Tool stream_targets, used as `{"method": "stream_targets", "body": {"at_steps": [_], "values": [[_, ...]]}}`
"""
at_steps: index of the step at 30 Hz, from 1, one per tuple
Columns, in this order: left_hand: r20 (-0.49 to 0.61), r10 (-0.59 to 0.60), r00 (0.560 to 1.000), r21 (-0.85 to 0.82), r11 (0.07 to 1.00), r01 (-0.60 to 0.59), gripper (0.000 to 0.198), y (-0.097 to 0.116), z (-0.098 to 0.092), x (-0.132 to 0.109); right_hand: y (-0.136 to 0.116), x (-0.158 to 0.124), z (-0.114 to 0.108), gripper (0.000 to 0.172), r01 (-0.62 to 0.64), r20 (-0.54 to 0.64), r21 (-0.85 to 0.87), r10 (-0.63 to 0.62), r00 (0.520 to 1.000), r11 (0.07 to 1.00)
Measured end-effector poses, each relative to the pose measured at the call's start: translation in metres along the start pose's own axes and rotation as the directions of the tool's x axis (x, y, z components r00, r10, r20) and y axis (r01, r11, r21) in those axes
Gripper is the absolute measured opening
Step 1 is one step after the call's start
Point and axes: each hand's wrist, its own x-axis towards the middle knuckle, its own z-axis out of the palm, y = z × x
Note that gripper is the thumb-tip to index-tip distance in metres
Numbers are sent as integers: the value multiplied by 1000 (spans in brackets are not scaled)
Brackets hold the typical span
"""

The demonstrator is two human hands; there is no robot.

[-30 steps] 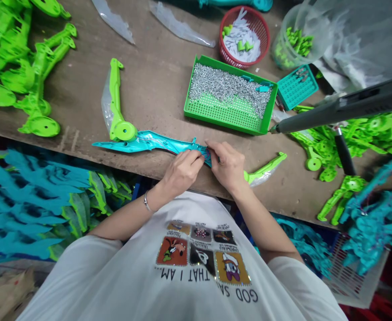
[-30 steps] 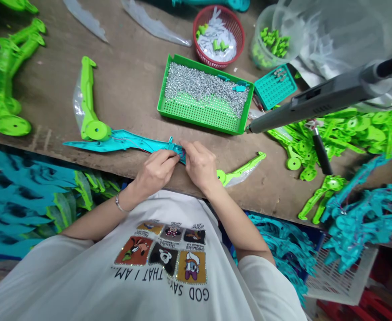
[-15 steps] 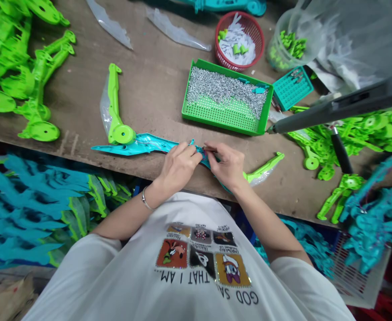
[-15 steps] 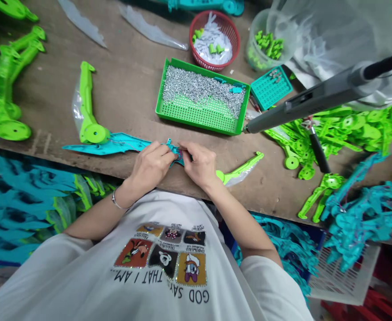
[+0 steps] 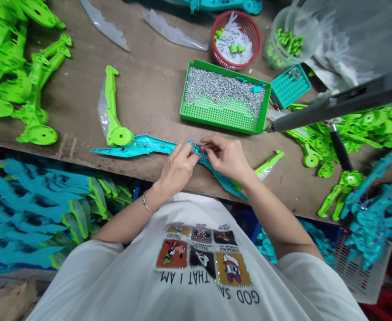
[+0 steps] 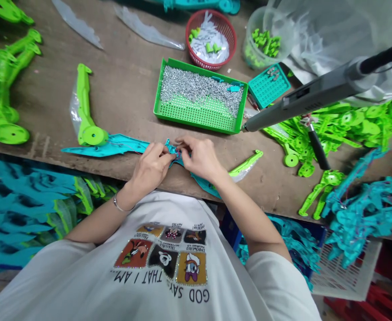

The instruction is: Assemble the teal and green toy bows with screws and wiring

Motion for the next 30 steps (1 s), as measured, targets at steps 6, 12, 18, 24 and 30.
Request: {"method": "stream_targets", "body": {"at_steps": [6, 12, 18, 24, 30], "values": [[-19, 21, 1000, 13, 1000, -20, 31, 1, -1, 1, 16, 29, -3, 8, -173, 148, 273, 137, 980, 946], [1, -4, 1000, -24, 1000, 4, 31, 3, -1, 0, 18, 23, -4, 17, -206, 184, 396, 143, 973, 895], [-4, -20, 1000, -33, 999, 19, 31, 4, 0, -2, 17, 14, -8, 20, -234, 236, 478, 132, 963, 847], [-57, -15, 998, -14, 1000, 14, 30, 5, -1, -3, 8, 12, 1, 7, -90, 109, 261, 63, 992, 961], [-53, 89, 995, 76, 994, -85, 27, 3, -3, -5, 6, 8, 5, 9, 37, 47, 140, -44, 998, 989]]}}
